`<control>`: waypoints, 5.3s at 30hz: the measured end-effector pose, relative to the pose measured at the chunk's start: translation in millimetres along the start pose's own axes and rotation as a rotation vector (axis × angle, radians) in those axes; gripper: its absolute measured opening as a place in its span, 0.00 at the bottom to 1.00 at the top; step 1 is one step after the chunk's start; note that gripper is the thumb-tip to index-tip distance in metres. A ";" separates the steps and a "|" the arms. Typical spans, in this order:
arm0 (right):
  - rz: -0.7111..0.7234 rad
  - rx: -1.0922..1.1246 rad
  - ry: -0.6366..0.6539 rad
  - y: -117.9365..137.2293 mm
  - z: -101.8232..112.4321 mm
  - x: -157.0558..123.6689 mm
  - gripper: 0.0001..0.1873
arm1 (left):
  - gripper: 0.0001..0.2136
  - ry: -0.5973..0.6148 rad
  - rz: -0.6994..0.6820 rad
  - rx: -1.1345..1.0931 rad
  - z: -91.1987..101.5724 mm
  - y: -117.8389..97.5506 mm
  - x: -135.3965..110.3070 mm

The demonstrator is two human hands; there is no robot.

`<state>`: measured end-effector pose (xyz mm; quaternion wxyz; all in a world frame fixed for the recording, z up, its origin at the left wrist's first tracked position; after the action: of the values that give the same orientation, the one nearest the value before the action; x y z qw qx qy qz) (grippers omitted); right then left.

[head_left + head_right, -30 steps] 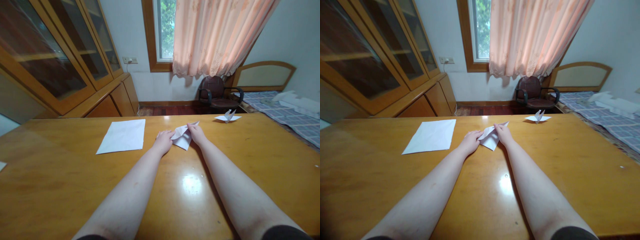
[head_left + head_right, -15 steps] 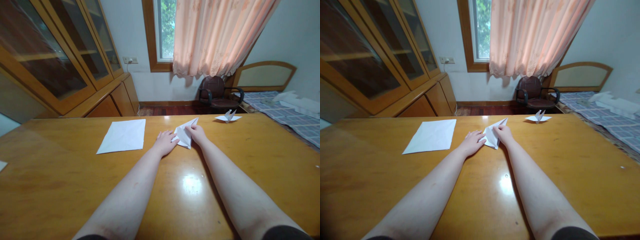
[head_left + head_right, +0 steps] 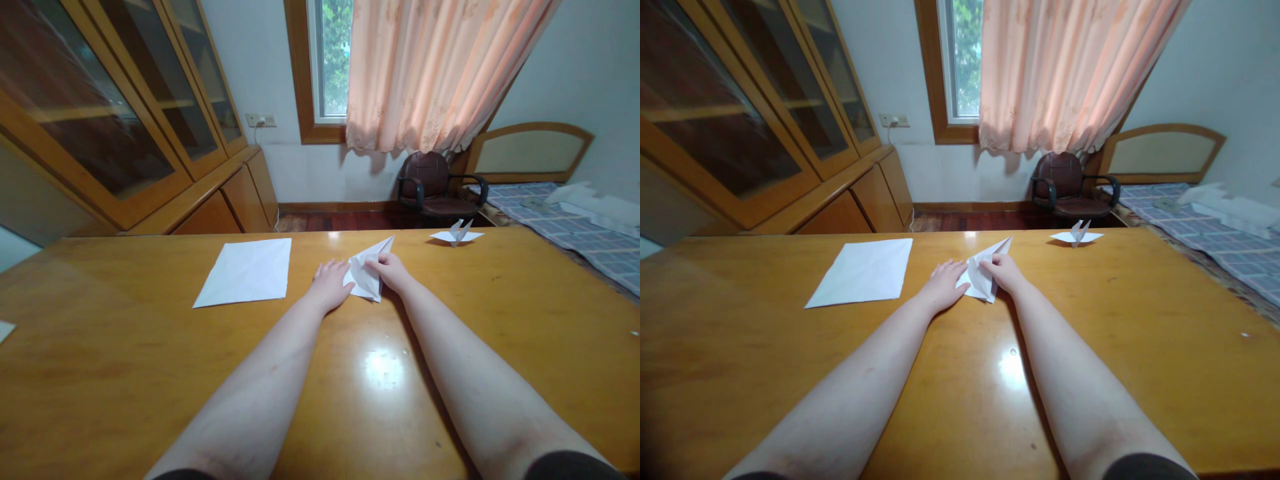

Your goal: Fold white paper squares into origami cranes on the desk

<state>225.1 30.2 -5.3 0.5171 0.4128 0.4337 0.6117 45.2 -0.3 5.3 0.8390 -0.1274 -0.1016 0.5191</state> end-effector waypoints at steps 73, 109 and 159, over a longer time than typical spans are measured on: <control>0.042 0.072 -0.090 15.4 6.4 -6.3 0.16 | 0.30 0.013 -0.057 -0.072 -1.4 -4.3 1.1; -0.056 -0.019 0.006 6.8 2.0 -2.4 0.16 | 0.25 -0.144 0.073 -0.144 1.9 7.1 4.1; -0.001 0.019 0.210 14.0 -1.6 -4.8 0.23 | 0.13 -0.165 0.054 -0.069 10.2 4.1 3.7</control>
<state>220.4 24.0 7.3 0.4652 0.3507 0.4915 0.6473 40.2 5.8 13.8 0.8087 -0.1155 -0.1847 0.5464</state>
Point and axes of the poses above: each hand's wrist, its own x-axis towards the middle knuckle, its own z-axis out of the back of the hand, y = z × x, the point moved 3 cm from there along x, towards the middle knuckle, and after that the axes turned 2 degrees about -z, right-handed, at the moved point
